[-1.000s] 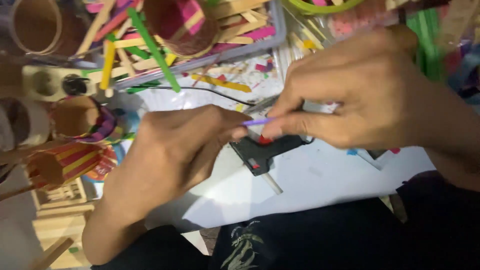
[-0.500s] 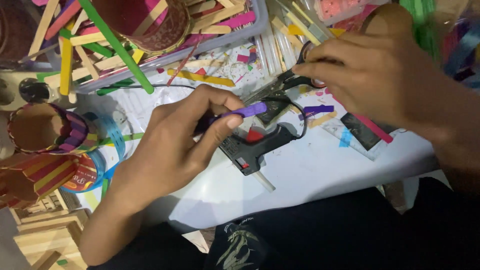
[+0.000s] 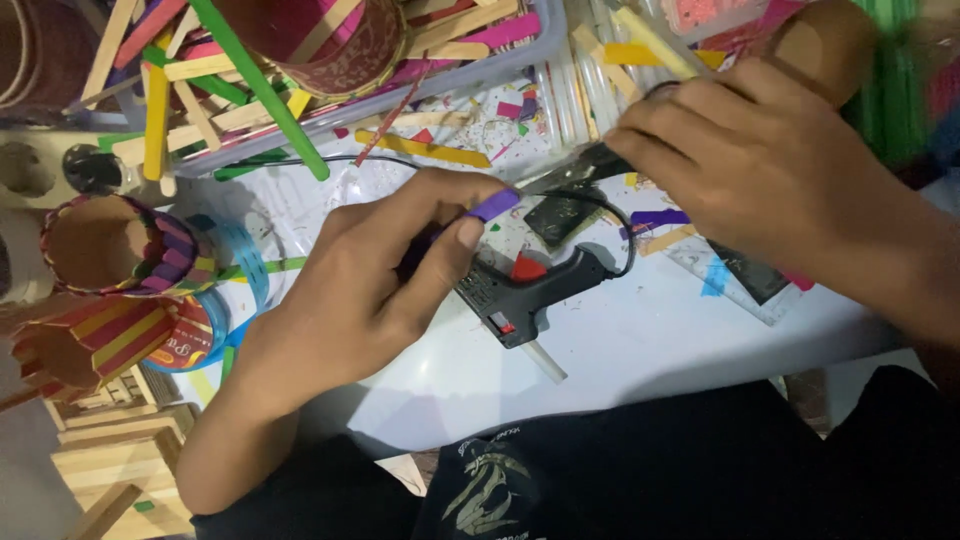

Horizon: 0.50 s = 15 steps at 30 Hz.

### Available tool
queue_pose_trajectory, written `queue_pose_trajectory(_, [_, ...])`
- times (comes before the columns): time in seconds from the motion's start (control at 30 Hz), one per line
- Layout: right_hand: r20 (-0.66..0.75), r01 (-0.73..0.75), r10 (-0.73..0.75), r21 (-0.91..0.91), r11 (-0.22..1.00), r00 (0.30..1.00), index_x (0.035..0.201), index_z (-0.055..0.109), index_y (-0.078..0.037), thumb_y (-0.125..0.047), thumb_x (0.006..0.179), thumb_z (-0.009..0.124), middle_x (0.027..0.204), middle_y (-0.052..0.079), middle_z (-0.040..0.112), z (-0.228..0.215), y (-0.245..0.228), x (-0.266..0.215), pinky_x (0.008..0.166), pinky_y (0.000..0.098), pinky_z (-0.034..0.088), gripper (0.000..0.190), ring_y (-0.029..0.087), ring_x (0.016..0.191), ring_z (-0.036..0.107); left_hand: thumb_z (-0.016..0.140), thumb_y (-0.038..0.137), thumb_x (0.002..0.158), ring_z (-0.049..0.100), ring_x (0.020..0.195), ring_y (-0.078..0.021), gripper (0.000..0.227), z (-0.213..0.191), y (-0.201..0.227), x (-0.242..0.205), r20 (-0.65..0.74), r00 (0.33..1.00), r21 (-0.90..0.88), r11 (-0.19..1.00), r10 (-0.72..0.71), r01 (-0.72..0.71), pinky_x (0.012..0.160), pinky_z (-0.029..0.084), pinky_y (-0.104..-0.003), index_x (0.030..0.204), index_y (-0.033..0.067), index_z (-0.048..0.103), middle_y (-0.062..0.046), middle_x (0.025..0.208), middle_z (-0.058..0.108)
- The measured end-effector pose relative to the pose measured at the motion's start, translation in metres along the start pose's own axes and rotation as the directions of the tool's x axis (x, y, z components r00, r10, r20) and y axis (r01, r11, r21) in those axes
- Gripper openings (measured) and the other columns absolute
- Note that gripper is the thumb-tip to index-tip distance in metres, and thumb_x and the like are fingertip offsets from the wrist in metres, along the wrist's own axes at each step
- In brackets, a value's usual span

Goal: The person is decorating a small cylindrical container by gluing colored wooden sticks and paper strips to its surface and rim using a hot glue gun and scissors.

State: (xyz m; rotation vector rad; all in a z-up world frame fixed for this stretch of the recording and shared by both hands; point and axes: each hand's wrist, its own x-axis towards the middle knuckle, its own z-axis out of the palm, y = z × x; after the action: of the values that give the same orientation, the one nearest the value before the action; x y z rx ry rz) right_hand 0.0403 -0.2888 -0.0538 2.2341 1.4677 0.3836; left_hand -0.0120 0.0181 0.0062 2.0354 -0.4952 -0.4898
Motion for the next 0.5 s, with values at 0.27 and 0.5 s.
queue_pose_trajectory(0.27, [0.31, -0.04, -0.041, 0.249, 0.968, 0.95, 0.15, 0.052, -0.014, -0.026, 0.088, 0.057, 0.138, 0.006, 0.063, -0.008, 0.004, -0.042, 0.081, 0.0294, 0.061, 0.064, 0.019, 0.134, 0.062, 0.047, 0.021, 0.108, 0.045, 0.045, -0.0093, 0.036, -0.008, 0.003, -0.007, -0.069, 0.997, -0.067, 0.998, -0.019, 0.014, 0.048, 0.035, -0.026, 0.139, 0.0031, 0.053, -0.005, 0.091, 0.077])
queue_pose_trajectory(0.5, [0.566, -0.599, 0.199, 0.74, 0.306, 0.8, 0.163, 0.035, -0.011, -0.019, 0.057, 0.083, 0.149, 0.02, 0.05, 0.04, -0.023, -0.137, 0.094, 0.0453, 0.053, 0.117, 0.033, 0.115, 0.061, 0.051, 0.017, 0.105, 0.071, 0.047, -0.0096, 0.03, 0.002, 0.001, -0.001, -0.125, 0.992, -0.184, 0.983, -0.002, -0.022, 0.038, 0.053, -0.016, 0.129, -0.0001, 0.057, -0.008, 0.095, 0.08])
